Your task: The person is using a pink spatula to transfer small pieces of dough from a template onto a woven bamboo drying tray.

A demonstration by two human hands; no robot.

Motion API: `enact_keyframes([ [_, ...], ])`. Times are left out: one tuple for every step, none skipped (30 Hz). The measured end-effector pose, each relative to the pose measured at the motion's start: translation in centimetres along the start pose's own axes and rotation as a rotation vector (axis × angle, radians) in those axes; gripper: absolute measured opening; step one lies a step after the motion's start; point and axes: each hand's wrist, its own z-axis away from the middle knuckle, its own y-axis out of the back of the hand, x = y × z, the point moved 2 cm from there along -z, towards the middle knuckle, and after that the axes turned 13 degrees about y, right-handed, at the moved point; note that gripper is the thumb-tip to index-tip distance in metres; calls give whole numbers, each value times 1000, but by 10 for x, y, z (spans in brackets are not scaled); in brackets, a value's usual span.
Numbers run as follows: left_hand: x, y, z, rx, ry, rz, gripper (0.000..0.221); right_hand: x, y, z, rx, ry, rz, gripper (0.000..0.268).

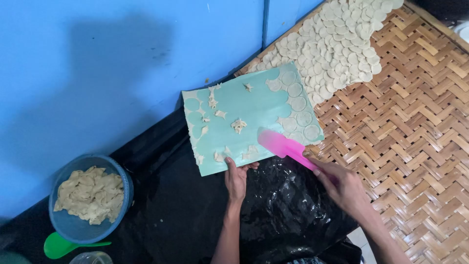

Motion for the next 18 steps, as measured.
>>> enact_keyframes([
  [1, -1, 1, 0, 1, 0, 75, -4, 1, 0, 0, -2, 0, 35],
  [2, -1, 1, 0, 5, 15, 73, -9, 2, 1, 7, 23, 69, 35],
  [3, -2, 1, 0, 8, 30, 72, -14, 4, 1, 15, 49, 137, 36],
  [2, -2, 1, -1, 8, 29, 72, -9, 2, 1, 16, 48, 138, 36],
  [2, -1, 1, -5, 6, 31, 72, -5, 0, 2, 25, 116, 132, 37],
  [2, -1, 1, -9, 3, 32, 73, -2, -2, 2, 35, 184, 126, 37],
  [3, -2, 1, -10, 1, 33, 73, -1, -2, 0, 36, 187, 127, 37],
  [4, -3, 0, -3, 5, 46, 72, 1, -2, -3, -3, 147, 58, 37],
  [5, -3, 1, 5, 12, 60, 70, 2, -3, -4, -44, 105, -11, 37],
  [1, 0, 1, 6, 12, 61, 70, 5, -3, -4, -46, 106, -10, 37],
  [-2, 2, 0, 1, 7, 56, 71, 9, -4, -4, -93, 23, -110, 38],
  [-4, 4, -1, -4, 2, 50, 72, 13, -5, -3, -140, -60, -209, 38],
  [-4, 4, -1, -3, 1, 51, 72, 23, -9, -2, -141, -58, -209, 38],
  [-5, 3, 0, -4, 4, 53, 72, 33, -14, 0, -145, -80, -296, 38],
  [-4, 3, 0, -6, 6, 56, 71, 43, -18, 2, -147, -101, -383, 39],
  [-3, 2, 0, -6, 4, 55, 71, 44, -19, 2, -146, -99, -383, 39],
  [-2, 1, 0, -7, 7, 47, 72, 45, -20, 2, -148, -119, -442, 38],
  [-1, 1, 0, -8, 10, 38, 73, 45, -21, 2, -150, -138, -501, 38],
])
